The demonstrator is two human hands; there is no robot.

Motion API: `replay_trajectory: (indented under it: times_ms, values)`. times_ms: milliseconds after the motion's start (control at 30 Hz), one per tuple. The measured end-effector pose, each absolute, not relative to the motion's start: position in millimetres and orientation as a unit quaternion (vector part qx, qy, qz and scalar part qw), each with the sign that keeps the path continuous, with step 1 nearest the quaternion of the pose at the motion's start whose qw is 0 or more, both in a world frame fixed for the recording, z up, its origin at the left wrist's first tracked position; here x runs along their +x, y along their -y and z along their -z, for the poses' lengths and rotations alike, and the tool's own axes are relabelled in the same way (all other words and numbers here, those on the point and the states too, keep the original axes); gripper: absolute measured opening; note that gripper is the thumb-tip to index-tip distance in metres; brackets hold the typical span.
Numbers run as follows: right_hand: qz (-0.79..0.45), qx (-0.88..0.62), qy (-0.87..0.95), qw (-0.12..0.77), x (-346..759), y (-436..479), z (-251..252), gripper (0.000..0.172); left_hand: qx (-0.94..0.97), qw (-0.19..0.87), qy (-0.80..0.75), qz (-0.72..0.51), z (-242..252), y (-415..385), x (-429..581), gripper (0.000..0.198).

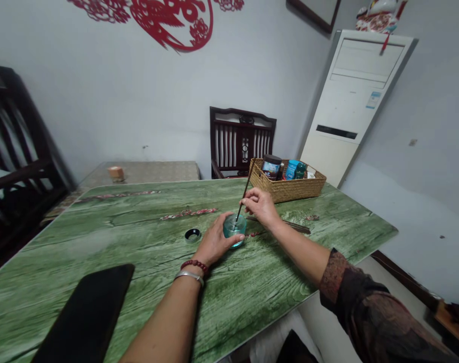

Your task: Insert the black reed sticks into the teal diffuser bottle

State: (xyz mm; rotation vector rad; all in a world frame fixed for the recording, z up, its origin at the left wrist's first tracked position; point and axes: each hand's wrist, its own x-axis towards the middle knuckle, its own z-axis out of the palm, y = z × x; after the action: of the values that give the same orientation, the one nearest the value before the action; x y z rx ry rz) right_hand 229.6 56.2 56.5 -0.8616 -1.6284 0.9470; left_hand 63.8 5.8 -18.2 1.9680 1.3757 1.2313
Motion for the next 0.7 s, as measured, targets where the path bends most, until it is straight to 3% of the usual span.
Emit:
replay_trajectory:
  times_ms: [167,400,567,700]
  values:
    - [-0.33,-0.395,0.7,0.495,255,-64,-55,0.015,0.71,0.229,-0.503,-0.436,21,-8,63,0.075]
    - [-0.066,-0.55,0.669,0.495,336,-72,-22,0.014,0.709,0.225,-0.507,-0.435,22,-10,61,0.073]
    - [0.062,-0.617,0.685,0.382,359,-67,17,0.02,0.708,0.216,-0.521,-0.425,17,-7,62,0.074]
    - [0.076,-0.59,0.757,0.271,355,-64,20,0.018,0.708,0.212,-0.53,-0.415,14,-6,63,0.075]
